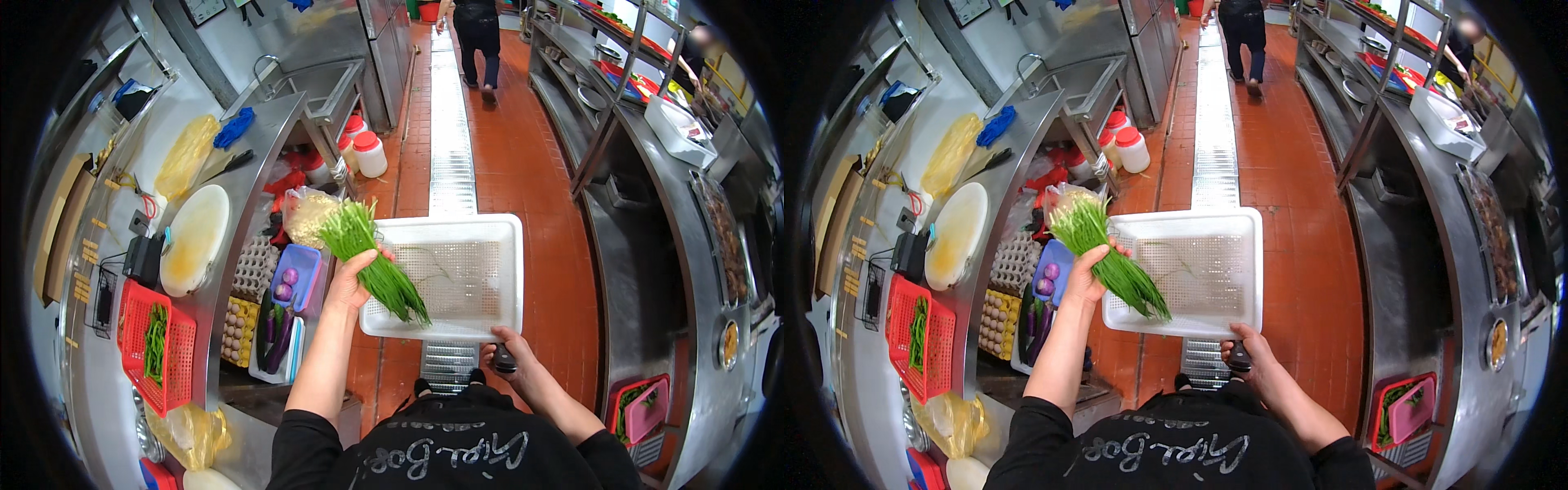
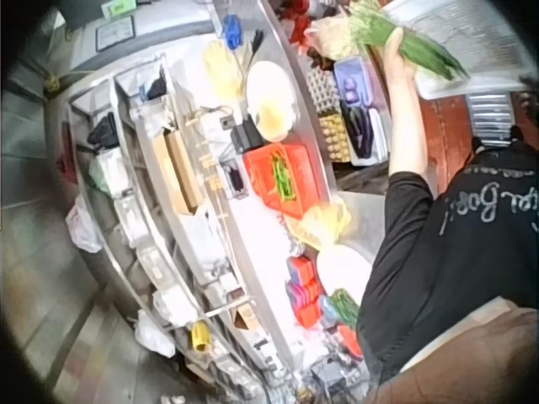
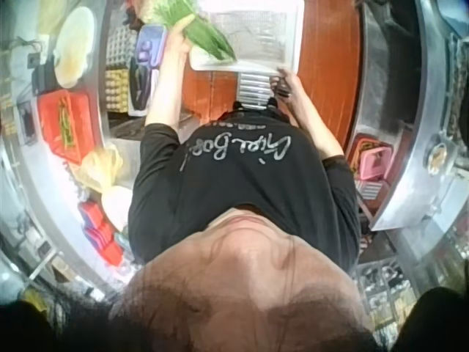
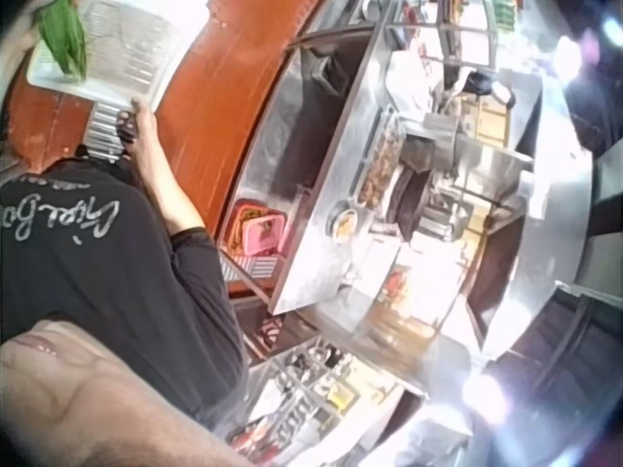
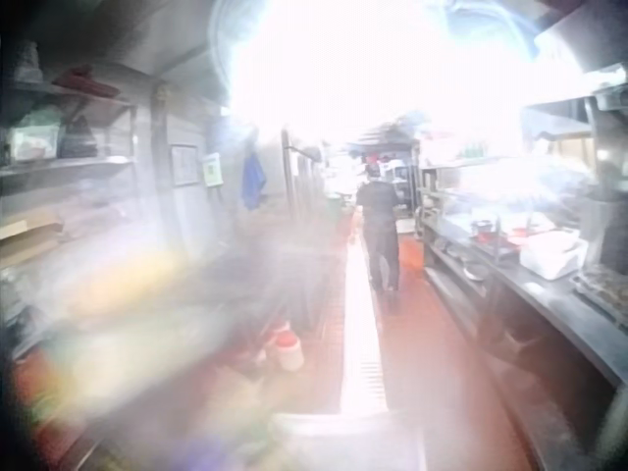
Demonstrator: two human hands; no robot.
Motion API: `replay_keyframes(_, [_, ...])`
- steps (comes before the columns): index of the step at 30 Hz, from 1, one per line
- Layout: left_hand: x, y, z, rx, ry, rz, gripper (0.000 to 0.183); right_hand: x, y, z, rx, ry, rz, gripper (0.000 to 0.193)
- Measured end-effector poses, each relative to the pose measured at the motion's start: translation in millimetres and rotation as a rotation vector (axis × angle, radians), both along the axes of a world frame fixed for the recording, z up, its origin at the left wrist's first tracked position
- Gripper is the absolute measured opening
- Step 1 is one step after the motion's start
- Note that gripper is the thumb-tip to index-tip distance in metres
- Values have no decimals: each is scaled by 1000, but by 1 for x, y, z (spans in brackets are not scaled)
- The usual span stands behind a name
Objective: The person chops a large bunch of green onions on a white cutting board using a cleaver. They trim the ends, slice the onions into small pieces, and transfer the chopped vegetables into a blue plastic container. The person repeats this process with another bunch of green onions.
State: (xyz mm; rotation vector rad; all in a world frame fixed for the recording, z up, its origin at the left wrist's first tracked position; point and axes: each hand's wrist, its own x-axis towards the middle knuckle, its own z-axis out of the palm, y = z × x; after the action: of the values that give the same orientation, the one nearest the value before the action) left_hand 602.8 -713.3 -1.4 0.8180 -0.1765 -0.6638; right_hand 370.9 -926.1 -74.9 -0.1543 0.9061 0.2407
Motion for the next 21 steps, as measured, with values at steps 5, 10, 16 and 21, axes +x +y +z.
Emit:
replay_keyframes(5, [-3, -30, 26, 420, -394, 49, 33, 1, -1, -1, -33, -29, -10, 27])
replay_keyframes(10, [-21, -71, 27, 1396, -1141, -268, 41, 8, 2, -6, -44, -9, 15, 26])
replay_keyframes(16, [-31, -81, -46, 1153, -1867, 113, 19, 9, 9, 8, -49, -46, 30, 21])
replay_keyframes(21, [-25, -84, -67, 1298, -1856, -16, 11, 8, 8, 7, 22, -38, -8, 23])
